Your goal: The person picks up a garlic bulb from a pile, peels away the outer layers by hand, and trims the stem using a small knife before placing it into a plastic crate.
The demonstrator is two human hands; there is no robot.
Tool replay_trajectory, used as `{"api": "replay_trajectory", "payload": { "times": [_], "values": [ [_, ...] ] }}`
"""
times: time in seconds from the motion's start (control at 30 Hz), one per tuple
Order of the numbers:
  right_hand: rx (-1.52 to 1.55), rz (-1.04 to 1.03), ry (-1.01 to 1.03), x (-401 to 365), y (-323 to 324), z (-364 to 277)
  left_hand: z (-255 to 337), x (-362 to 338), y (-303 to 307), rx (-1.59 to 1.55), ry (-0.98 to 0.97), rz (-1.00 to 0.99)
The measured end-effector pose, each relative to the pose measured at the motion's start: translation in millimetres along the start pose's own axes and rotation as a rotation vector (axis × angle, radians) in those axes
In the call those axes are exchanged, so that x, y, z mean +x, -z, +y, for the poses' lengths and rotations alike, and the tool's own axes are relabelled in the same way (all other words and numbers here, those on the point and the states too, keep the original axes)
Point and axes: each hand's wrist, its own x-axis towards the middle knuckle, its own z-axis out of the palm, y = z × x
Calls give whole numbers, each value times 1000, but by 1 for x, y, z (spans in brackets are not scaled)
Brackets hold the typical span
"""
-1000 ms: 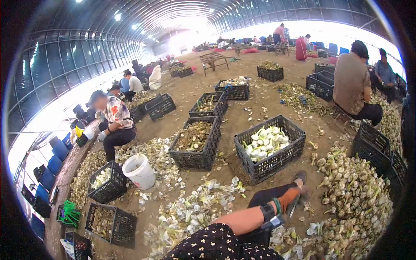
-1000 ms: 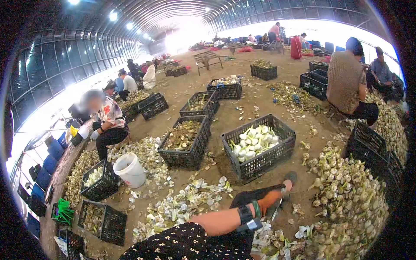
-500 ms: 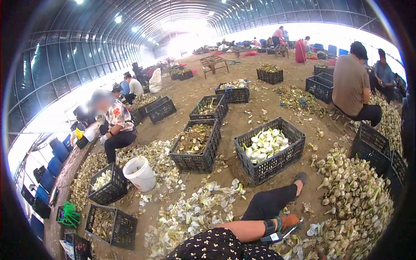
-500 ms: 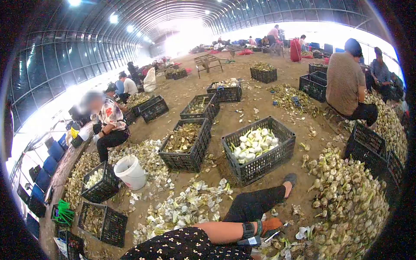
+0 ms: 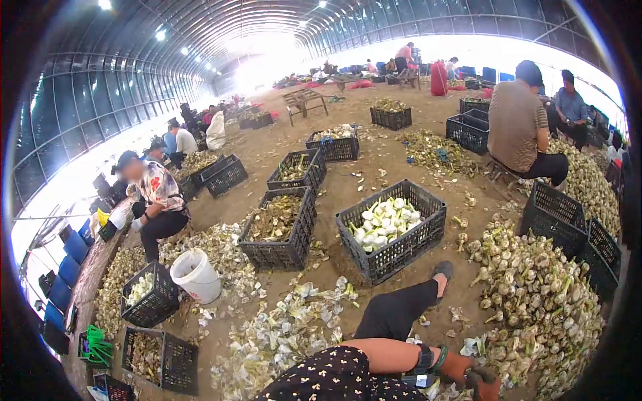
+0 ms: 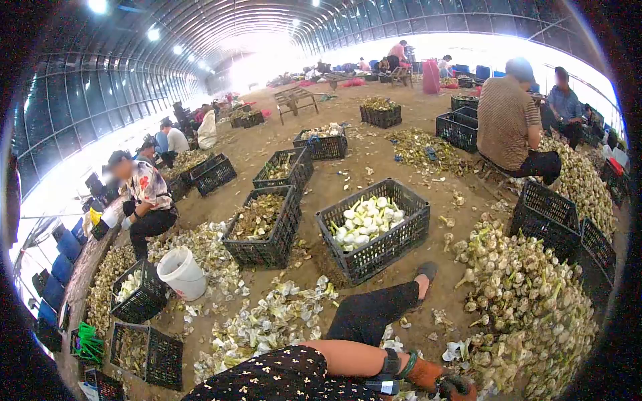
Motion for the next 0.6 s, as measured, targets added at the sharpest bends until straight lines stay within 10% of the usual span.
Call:
{"api": "replay_trajectory", "payload": {
  "times": [0.07, 0.17, 0.6],
  "values": [
    [-20, 25, 20, -4, 0, -5, -14, 11, -3, -66, -220, 31],
    [-110, -33, 28, -1, 4, -2, -6, 4, 3, -139, 115, -53],
    [-500, -55, -18, 10, 3, 12, -44, 10, -6, 196, -45, 84]
  ]
}}
